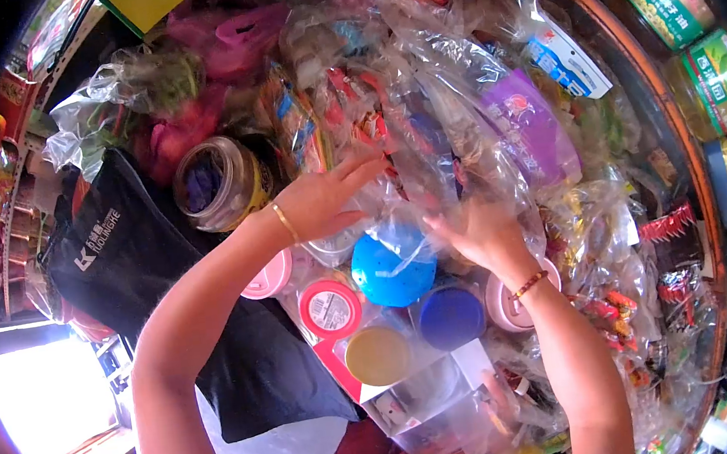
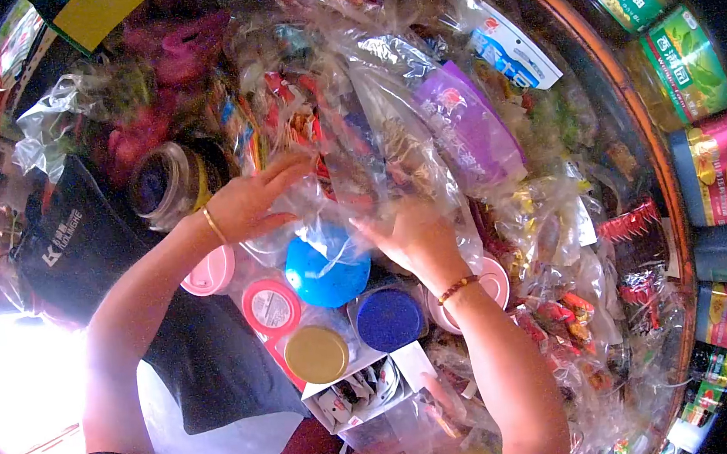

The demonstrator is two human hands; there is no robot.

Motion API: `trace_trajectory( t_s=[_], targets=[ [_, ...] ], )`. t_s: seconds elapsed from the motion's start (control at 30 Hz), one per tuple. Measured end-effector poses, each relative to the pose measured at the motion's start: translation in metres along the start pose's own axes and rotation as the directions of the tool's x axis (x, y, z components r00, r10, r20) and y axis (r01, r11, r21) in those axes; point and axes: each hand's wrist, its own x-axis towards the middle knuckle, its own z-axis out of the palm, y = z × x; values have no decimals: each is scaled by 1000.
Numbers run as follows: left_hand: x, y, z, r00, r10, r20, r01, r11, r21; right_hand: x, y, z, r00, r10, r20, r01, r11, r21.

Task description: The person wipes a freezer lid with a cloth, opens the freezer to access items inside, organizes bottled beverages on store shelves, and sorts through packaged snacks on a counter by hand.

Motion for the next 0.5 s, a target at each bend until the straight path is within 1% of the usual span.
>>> trace_trajectory(
  t_s=[0.03,0.07,0.1,0.13,0.17,0.2,0.23,0.27,0.3,0.33,0.37,0.4,0.43,0.47,0.5],
  targets=[
    [10,5,-2,997,-64,40,62,997,50,1,3,11,992,-6,-124,3,1000,-21],
    [17,3,0,997,-67,40,65,997,47,3,-1,7,983,-10,-184,5,999,-32],
    [23,0,4,1000,-2,31,-2,990,140,8,-13,-6,970,-15,-244,5,999,-42],
    [30,-2,6,998,62,26,-66,970,233,11,-25,-25,984,170,-53,-171,985,-13],
    [37,2,-1,998,61,27,-66,970,232,17,-36,-40,964,262,44,-262,965,-5],
    [43,11,-15,985,-69,161,18,955,295,24,-47,-55,927,349,140,-350,937,-15],
    [48,17,-22,938,-203,282,89,925,370,31,-52,-63,900,297,318,-281,955,-95],
    [50,14,-20,938,-200,285,84,924,373,34,-54,-66,837,250,487,-196,967,-160],
    [51,9,-16,951,-124,282,-52,838,544,29,-49,-52,908,173,381,-124,981,-148],
    [53,5,-12,954,-47,295,-178,702,690,30,-49,-48,910,176,376,-130,981,-144],
    [54,1,-8,953,-46,299,-184,697,693,31,-52,-46,886,189,423,-137,979,-151],
    [56,-2,-4,942,146,301,-307,737,602,32,-53,-43,860,201,468,-141,977,-160],
    [57,-6,1,902,332,276,-431,746,507,31,-47,-34,868,187,459,-122,978,-168],
    [57,-10,12,902,334,273,-431,745,509,26,-25,-7,869,188,457,-122,978,-171],
    [54,-13,27,938,186,292,-310,828,467,19,6,29,988,41,147,-28,996,-84]
  ],
)
